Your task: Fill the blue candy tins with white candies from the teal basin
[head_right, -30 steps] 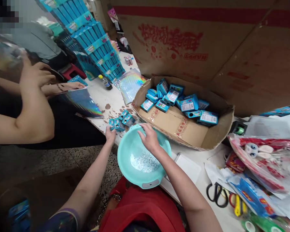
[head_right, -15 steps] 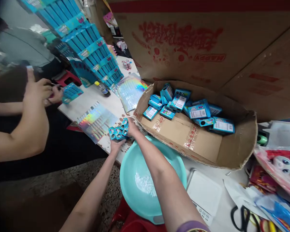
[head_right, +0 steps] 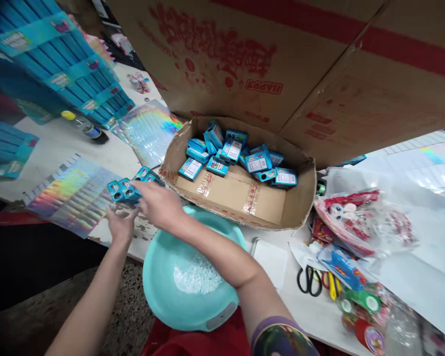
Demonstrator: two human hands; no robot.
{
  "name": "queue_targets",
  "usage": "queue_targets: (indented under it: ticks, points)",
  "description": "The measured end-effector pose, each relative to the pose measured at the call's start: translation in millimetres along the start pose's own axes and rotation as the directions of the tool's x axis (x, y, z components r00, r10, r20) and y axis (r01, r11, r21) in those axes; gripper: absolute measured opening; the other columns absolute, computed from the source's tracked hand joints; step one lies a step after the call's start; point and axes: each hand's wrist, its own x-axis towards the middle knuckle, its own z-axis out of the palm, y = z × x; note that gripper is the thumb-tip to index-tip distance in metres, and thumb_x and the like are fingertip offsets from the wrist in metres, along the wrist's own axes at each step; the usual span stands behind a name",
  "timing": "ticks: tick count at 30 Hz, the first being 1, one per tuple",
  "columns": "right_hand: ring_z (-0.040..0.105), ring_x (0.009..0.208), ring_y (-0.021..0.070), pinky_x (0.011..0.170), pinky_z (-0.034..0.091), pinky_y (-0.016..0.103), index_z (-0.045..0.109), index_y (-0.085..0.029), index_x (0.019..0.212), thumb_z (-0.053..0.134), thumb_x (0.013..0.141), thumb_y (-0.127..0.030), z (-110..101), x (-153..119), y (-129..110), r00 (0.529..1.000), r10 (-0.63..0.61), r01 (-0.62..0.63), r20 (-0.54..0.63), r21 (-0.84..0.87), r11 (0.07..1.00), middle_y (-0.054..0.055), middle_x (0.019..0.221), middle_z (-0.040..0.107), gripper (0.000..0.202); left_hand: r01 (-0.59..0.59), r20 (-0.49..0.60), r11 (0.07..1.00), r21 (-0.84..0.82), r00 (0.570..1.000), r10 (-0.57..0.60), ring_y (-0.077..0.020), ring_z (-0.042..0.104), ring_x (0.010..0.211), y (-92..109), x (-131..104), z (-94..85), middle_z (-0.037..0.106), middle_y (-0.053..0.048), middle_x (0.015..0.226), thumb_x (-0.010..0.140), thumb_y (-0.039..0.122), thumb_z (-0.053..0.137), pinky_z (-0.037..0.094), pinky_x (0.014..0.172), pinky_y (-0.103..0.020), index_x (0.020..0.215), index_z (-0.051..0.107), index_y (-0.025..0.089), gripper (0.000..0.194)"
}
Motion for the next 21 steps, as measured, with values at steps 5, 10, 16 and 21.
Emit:
queue_targets:
  ticks: [5, 10, 16, 21]
  points:
    - [0.047, 0.112, 0.0305, 0.099, 0.038, 0.049, 0.058, -0.012, 0.109, 0.049, 0.083, -0.018, -145.7, -106.4, 123.3, 0.921, 0.26, -0.355, -0.291, -0.347, 0.868, 0.017, 0.113, 0.056, 0.028, -0.168, -0.12, 0.984, 0.051, 0.978, 0.173, -0.0212, 0.061, 0.102, 23.4, -123.9, -53.7, 0.062, -0.01, 0.113, 0.084, 0.036, 0.061, 0.05, 0.092, -0.037, 0.125, 0.052, 0.016, 0.047]
    - [0.036, 0.121, 0.0398, 0.086, 0.04, 0.052, 0.049, -0.009, 0.125, 0.058, 0.077, -0.019, -165.6, -128.9, 237.8, 0.889, 0.428, -0.434, -0.165, -0.603, 0.669, 0.023, 0.127, 0.048, 0.05, -0.365, 0.537, 0.927, 0.09, 0.801, 0.263, -0.0229, 0.06, 0.098, 42.8, -204.5, -12.2, 0.066, -0.007, 0.104, 0.087, 0.031, 0.057, 0.048, 0.091, -0.038, 0.104, 0.065, 0.02, 0.022]
    - [0.035, 0.123, 0.0345, 0.092, 0.034, 0.052, 0.054, -0.01, 0.122, 0.04, 0.09, -0.012, -165.9, -123.3, 261.6, 0.934, 0.355, -0.278, -0.049, -0.723, 0.633, 0.022, 0.13, 0.046, 0.035, -0.63, 0.861, 0.776, 0.022, 0.406, 0.305, -0.0287, 0.046, 0.117, 47.9, -250.6, 84.5, 0.057, -0.009, 0.129, 0.088, 0.025, 0.055, 0.038, 0.099, -0.045, 0.119, 0.063, 0.022, 0.032]
    - [0.039, 0.118, 0.0347, 0.083, 0.041, 0.046, 0.055, -0.017, 0.124, 0.039, 0.088, -0.01, -180.7, -134.8, 272.1, 0.899, 0.437, -0.313, -0.024, -0.733, 0.604, 0.019, 0.135, 0.042, 0.04, -0.722, 0.909, 0.688, 0.078, 0.335, 0.248, -0.0278, 0.047, 0.104, 55.8, -279.0, 88.8, 0.061, -0.012, 0.108, 0.09, 0.028, 0.05, 0.039, 0.092, -0.043, 0.107, 0.067, 0.019, 0.026]
